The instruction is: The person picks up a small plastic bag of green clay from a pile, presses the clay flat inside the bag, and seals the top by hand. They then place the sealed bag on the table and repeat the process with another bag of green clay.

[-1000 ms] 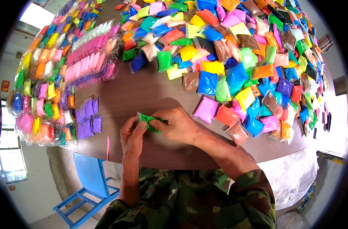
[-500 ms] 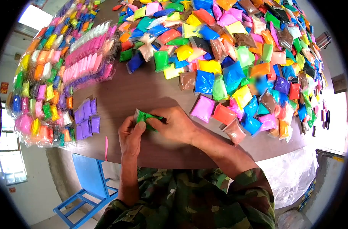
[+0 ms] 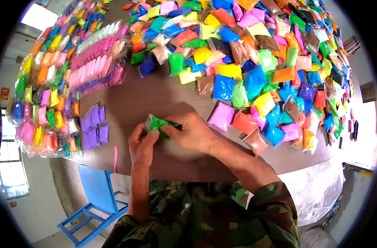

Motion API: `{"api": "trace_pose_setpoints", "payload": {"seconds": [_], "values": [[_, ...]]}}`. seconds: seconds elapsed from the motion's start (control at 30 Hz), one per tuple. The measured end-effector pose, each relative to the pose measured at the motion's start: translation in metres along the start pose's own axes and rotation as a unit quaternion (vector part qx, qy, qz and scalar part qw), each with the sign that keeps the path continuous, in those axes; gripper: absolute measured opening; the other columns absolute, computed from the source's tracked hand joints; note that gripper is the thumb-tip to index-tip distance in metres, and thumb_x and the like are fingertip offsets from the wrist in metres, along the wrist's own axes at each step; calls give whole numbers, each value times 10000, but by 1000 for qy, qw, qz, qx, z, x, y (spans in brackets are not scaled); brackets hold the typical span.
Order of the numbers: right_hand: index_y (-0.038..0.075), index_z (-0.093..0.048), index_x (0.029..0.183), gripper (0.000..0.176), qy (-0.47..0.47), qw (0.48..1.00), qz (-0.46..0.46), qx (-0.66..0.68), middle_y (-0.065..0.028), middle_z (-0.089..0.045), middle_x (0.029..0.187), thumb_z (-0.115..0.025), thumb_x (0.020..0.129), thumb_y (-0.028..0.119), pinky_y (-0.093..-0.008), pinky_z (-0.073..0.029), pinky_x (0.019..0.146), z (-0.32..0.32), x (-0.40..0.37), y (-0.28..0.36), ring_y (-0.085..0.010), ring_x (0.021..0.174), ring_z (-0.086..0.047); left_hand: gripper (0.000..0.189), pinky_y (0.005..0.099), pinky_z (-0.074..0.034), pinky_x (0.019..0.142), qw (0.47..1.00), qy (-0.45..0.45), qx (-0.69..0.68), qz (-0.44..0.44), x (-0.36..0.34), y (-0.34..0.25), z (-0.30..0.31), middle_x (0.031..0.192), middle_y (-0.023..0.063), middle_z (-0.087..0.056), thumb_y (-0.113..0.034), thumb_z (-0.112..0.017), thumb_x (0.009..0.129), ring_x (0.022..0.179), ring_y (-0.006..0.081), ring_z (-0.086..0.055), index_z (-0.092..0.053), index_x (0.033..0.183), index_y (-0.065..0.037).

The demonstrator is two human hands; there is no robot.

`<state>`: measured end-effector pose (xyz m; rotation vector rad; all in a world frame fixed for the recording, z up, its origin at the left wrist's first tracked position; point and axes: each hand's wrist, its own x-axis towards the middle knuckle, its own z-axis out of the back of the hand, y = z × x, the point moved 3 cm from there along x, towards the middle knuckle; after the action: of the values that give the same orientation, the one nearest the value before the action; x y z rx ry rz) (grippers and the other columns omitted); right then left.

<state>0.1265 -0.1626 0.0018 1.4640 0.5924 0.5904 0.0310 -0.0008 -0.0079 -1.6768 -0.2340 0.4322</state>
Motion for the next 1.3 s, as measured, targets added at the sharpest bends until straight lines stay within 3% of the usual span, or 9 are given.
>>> {"api": "trace_pose_setpoints", "payload": {"seconds": [0.17,0.23,0.33,0.37,0.43,0.53,0.9,1.07,1.3], "values": [[7,-712,1164,203,29,994,-72,79,6,-665,803,-675,1008,131,-241,-470,591,2,0,-4,-51,688,-577,184,195,-420,697,999,-16,-34,-11,0,0,-5,896,-40,-650,-104,-742,946,791,16,-527,-693,1083,9],[17,-703,1214,242,12,999,35,21,6,-670,844,-689,998,126,-238,-471,602,1,1,-5,-48,698,-576,168,194,-418,694,999,-5,-46,-20,1,3,-2,893,-39,-648,-87,-732,946,790,15,-527,-693,1079,9],[17,-695,1238,269,-20,994,100,-41,13,-656,857,-702,987,113,-242,-467,601,-2,0,1,-41,708,-564,147,190,-414,683,998,4,-52,-18,0,5,3,891,-40,-646,-67,-718,947,780,15,-525,-692,1071,7],[17,-695,1238,269,-19,994,100,-41,13,-656,857,-702,987,113,-242,-467,601,-1,-1,2,-41,708,-564,142,187,-411,673,999,2,-46,-8,0,6,4,892,-40,-647,-65,-715,947,771,15,-524,-691,1067,6],[7,-701,1222,265,7,997,-18,75,16,-648,842,-715,976,103,-242,-465,612,-1,0,-3,-41,733,-562,157,185,-414,670,999,0,-33,-5,0,5,3,895,-39,-650,-58,-721,941,772,16,-530,-692,1082,7],[-5,-708,1202,250,-7,996,-33,83,16,-664,860,-717,976,100,-242,-460,619,4,0,6,-42,755,-562,196,183,-424,666,1000,-3,1,-10,-2,-10,-13,899,-38,-657,-44,-733,929,776,17,-545,-694,1114,10],[-23,-696,1192,274,-29,992,-8,121,-19,-704,971,-749,953,100,-251,-541,773,-3,0,2,-72,893,-630,291,210,-482,728,997,41,60,14,-1,-2,-5,990,0,-693,-73,-729,916,845,47,-602,-685,1191,11],[-30,-692,1182,267,-23,994,-28,102,-23,-706,961,-745,957,103,-251,-539,775,1,1,6,-70,892,-628,259,196,-429,670,998,56,10,-12,-2,-10,-16,947,-40,-659,-60,-725,936,792,12,-544,-680,1179,20],[-26,-690,1163,250,-29,994,-28,98,-30,-714,953,-733,964,119,-260,-542,755,0,0,1,-69,875,-635,204,193,-370,607,996,69,56,-2,-3,-6,-10,853,-66,-612,-89,-710,948,724,2,-477,-694,1119,21]]}}
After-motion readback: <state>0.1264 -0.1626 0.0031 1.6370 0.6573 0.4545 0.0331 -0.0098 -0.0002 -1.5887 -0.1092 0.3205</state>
